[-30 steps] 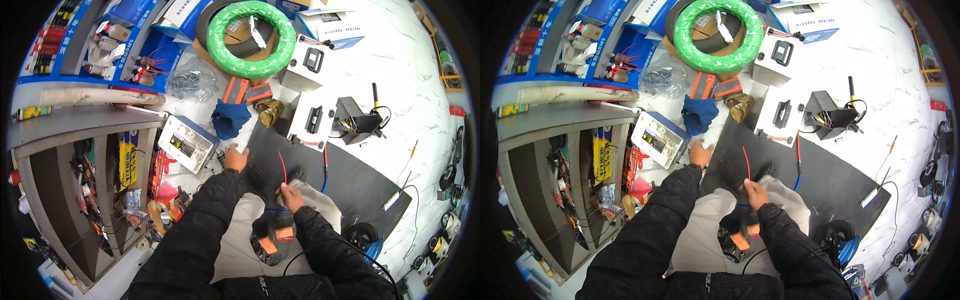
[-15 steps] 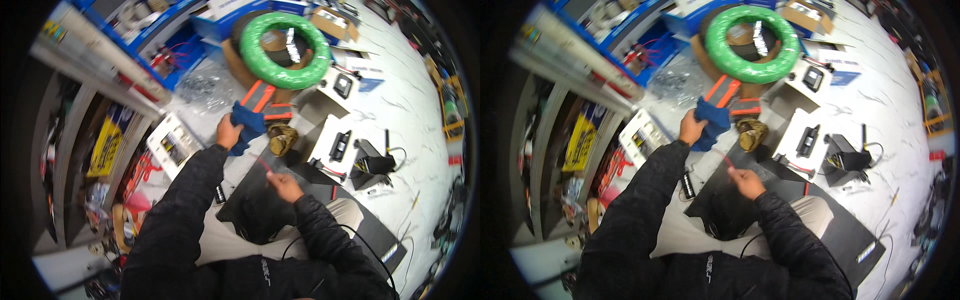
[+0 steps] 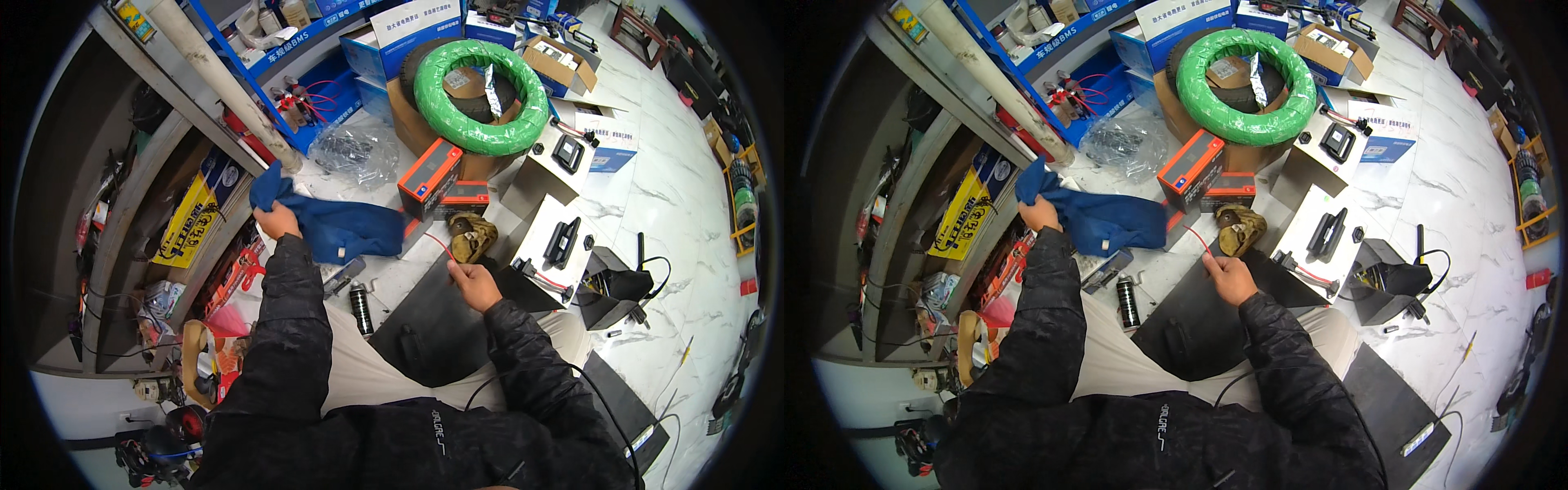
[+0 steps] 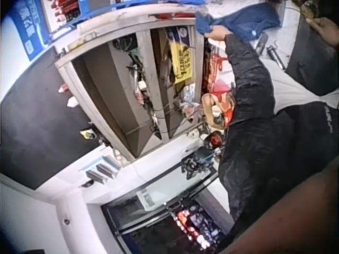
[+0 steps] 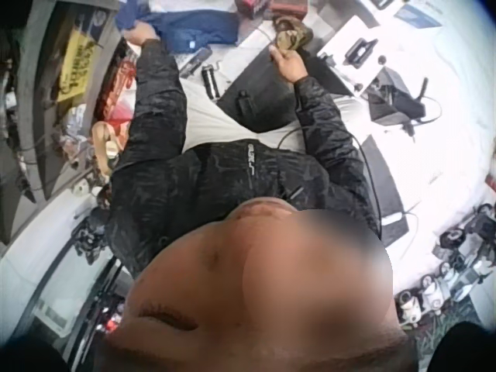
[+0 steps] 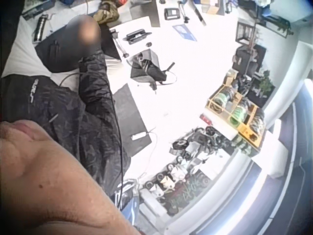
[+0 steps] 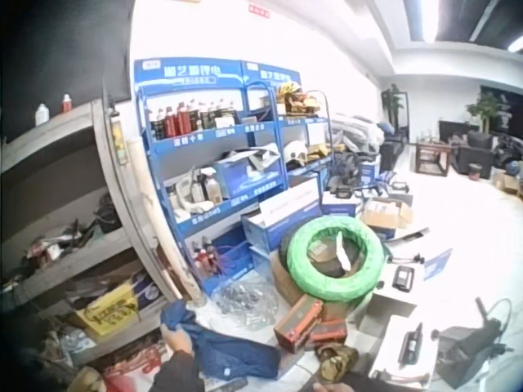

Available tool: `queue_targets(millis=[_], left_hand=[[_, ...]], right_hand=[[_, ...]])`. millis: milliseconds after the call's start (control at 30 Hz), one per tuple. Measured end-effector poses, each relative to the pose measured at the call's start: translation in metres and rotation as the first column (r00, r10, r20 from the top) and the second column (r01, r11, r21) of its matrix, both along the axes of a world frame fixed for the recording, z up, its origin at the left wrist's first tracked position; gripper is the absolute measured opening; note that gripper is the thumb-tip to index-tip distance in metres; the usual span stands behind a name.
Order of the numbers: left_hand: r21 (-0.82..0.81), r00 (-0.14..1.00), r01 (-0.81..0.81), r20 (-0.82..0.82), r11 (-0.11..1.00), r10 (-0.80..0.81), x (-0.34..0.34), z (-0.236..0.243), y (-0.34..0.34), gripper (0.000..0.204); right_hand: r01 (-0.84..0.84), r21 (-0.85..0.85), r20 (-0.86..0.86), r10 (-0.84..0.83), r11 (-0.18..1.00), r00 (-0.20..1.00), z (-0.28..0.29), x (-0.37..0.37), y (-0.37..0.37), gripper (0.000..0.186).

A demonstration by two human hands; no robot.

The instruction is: The person strips insulation from red and blue wires using pliers, then connects the red wire to a battery terminal. The person sits on the floor to work on the battery and then stands to move to another area.

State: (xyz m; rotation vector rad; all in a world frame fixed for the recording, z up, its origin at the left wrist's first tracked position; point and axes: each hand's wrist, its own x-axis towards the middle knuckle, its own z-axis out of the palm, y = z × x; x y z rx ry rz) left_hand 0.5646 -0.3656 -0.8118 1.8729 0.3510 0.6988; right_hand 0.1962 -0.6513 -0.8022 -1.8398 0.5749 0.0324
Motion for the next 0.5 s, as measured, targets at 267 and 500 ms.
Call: queue_targets(millis=[267,500], left_hand=[[0.456,0.990,-0.046,-0.101,0.889,0.102,-0.015,-0.002,-0.018,0.051],[0.558,0.530,0.777,-0.330,0.292,-0.781,-0.081,0.016,-0.170,0.100]], right_hand=[[0.044,-0.026,0.078,-0.042,0.999,0.996,0.004,0.005,0.006,0.056],[0.356,-0.077,0.203,-0.335,0.931,0.920,0.010,0.007,0.002,0.050]])
